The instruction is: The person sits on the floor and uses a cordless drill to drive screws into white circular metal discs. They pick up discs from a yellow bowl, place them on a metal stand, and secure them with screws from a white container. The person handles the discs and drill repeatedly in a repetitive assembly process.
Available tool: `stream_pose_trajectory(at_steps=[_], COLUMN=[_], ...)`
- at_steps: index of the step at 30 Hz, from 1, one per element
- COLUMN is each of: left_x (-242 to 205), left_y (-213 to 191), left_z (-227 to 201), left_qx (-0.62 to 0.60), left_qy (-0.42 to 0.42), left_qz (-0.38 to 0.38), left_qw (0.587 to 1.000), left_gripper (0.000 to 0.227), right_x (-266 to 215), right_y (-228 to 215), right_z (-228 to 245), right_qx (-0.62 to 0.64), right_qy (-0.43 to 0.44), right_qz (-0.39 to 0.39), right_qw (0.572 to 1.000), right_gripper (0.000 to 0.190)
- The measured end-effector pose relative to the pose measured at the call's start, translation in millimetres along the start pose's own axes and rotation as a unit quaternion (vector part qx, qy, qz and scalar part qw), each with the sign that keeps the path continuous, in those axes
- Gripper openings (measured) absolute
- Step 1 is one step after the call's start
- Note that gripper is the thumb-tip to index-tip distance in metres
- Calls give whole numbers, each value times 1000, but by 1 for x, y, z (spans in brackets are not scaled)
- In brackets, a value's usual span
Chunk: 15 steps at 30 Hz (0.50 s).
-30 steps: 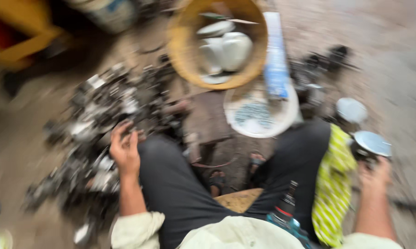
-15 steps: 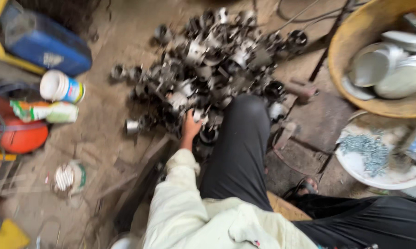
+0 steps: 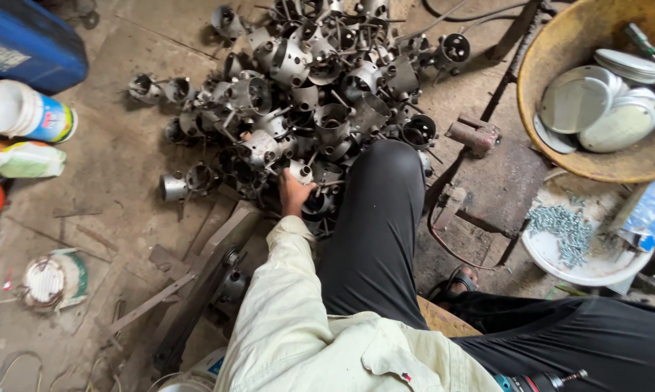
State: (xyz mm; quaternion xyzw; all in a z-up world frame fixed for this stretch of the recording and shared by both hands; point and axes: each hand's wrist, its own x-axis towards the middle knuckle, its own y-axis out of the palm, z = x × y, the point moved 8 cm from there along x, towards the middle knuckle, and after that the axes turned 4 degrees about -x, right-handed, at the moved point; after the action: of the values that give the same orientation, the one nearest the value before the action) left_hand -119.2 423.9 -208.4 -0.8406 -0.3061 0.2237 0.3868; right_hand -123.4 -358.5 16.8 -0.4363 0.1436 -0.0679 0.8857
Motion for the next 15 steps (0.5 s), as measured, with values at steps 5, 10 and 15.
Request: stream_pose_trajectory(at_steps=[5, 10, 15], left_x=[10, -10, -40], left_y=[-1, -14, -49], left_z=[8, -4, -17], left_qx=[0, 58, -79], left_qy=[-105, 6, 101], left_qz=[30, 12, -119], left_qw=[994, 998, 985], left_gripper=[75, 23, 34], right_x=[-43, -79, -68], right_y=[-21, -50, -80], right_z=[42, 102, 164], right_qx=[6, 17, -31], right_qy=[-61, -176, -261], right_qz=[23, 45, 45], right_qw=[998, 983, 964], right_gripper=[30, 29, 30])
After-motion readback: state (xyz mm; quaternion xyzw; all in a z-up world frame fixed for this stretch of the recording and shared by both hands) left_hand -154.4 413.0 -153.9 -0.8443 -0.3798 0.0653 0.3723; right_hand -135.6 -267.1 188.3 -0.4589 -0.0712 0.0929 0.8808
